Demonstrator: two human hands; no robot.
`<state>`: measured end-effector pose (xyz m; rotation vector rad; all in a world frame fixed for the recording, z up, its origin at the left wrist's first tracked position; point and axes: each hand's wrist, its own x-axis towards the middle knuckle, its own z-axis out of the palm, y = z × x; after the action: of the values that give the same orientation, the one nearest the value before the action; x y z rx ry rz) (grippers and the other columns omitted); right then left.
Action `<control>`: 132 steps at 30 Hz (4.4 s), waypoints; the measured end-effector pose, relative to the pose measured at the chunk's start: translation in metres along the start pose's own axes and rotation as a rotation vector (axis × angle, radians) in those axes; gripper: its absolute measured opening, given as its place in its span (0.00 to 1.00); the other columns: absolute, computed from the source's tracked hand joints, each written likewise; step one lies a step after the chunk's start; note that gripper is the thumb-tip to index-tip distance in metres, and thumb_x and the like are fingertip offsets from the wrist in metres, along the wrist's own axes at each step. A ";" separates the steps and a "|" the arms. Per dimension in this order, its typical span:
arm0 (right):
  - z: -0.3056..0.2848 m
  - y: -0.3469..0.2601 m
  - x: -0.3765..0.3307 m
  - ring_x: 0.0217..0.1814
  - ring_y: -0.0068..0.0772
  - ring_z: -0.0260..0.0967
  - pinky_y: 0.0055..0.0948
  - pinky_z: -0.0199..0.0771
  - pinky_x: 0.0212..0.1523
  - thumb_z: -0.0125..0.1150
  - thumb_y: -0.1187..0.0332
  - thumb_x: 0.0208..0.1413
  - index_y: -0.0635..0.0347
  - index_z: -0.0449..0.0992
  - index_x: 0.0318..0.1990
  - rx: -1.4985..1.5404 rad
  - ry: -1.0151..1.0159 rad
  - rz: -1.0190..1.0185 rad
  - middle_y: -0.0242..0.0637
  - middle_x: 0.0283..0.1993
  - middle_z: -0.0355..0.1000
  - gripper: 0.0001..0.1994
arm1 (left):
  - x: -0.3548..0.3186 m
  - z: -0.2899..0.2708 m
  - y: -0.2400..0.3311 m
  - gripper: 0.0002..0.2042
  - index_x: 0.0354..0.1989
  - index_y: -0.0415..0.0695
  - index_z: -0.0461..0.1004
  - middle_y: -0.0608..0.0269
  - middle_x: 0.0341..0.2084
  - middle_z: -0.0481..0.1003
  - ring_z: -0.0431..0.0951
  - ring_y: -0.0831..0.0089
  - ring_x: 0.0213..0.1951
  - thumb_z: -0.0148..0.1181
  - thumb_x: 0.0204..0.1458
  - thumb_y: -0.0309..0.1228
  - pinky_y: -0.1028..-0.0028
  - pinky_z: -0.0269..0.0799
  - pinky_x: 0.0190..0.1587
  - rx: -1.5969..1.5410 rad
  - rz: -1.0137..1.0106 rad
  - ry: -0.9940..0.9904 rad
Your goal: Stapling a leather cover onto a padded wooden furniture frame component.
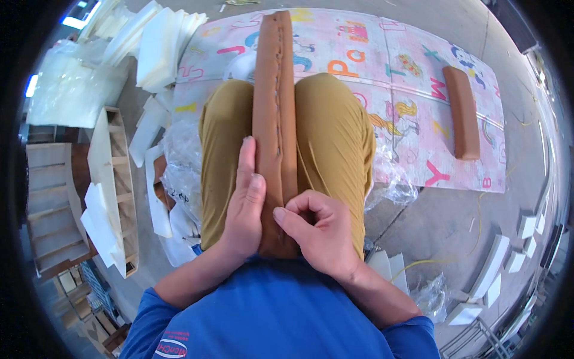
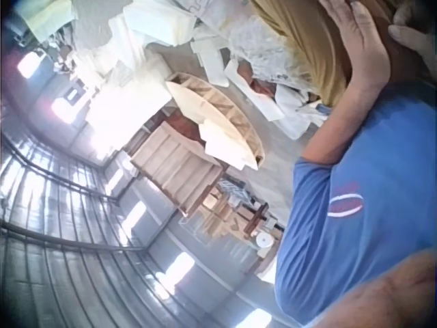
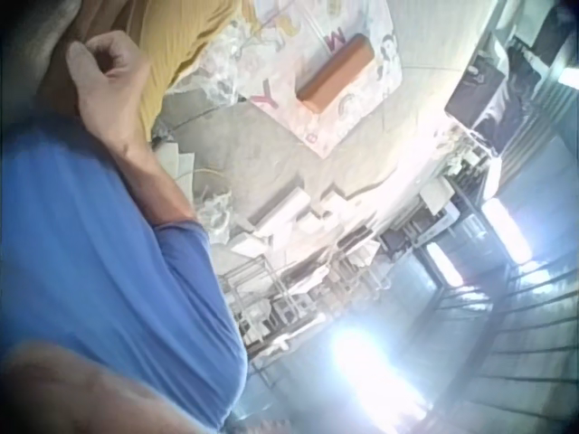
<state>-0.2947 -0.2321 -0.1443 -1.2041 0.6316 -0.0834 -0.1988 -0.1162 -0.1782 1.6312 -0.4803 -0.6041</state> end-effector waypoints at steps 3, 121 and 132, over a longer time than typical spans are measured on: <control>-0.004 0.014 0.000 0.27 0.11 0.61 0.16 0.60 0.27 0.64 0.74 0.57 0.61 0.73 0.27 0.072 -0.002 -0.039 0.23 0.25 0.68 0.08 | -0.002 0.002 0.013 0.28 0.72 0.33 0.43 0.34 0.72 0.38 0.38 0.44 0.74 0.36 0.66 0.32 0.60 0.38 0.72 0.295 0.088 -0.040; -0.133 -0.138 0.013 0.28 0.24 0.69 0.27 0.70 0.32 0.65 0.78 0.40 0.65 0.77 0.38 -0.942 -0.613 -0.219 0.36 0.27 0.73 0.14 | -0.016 0.025 0.017 0.39 0.71 0.55 0.57 0.37 0.72 0.40 0.43 0.49 0.73 0.68 0.48 0.31 0.60 0.54 0.68 0.404 0.058 0.127; -0.124 -0.131 0.029 0.27 0.33 0.69 0.28 0.71 0.32 0.67 0.80 0.37 0.63 0.76 0.37 -0.927 -0.846 -0.384 0.38 0.28 0.73 0.15 | -0.015 0.031 0.016 0.45 0.70 0.58 0.58 0.32 0.70 0.43 0.48 0.36 0.70 0.70 0.37 0.32 0.53 0.53 0.68 0.457 0.066 0.174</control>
<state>-0.2976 -0.3972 -0.0654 -2.0532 -0.3830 0.4273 -0.2294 -0.1328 -0.1636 2.0706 -0.5686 -0.3091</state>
